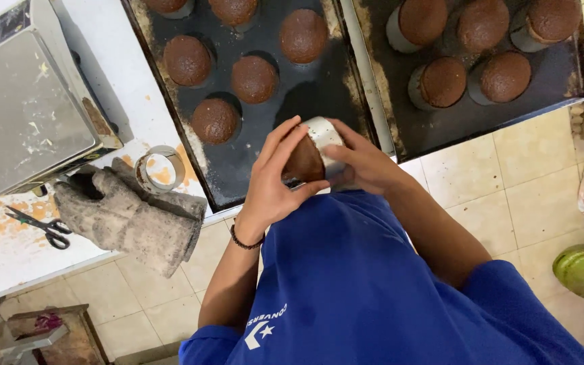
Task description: Removing small baked cakes from individual metal ring molds on a baking tray using hands and another mold as a pusher.
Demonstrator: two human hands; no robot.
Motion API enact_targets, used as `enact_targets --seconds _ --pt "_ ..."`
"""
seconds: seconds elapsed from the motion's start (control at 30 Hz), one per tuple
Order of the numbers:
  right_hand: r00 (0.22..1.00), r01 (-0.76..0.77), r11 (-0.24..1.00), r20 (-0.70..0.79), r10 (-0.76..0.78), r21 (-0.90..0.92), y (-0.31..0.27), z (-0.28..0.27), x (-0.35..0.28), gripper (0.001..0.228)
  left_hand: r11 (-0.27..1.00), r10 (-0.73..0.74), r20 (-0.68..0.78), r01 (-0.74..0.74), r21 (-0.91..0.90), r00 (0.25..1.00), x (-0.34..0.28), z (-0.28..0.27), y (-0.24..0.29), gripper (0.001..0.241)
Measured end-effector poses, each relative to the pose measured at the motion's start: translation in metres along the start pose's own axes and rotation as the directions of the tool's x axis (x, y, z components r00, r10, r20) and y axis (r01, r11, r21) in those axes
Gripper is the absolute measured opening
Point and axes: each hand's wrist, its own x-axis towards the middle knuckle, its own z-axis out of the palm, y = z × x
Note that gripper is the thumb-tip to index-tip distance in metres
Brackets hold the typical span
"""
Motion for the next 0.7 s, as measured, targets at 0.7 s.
enact_targets --seconds 0.7 --pt "0.885 0.465 0.817 0.205 -0.418 -0.340 -0.004 -0.003 0.013 0.076 0.996 -0.091 0.200 0.087 0.028 0.976 0.013 -0.022 0.007 0.066"
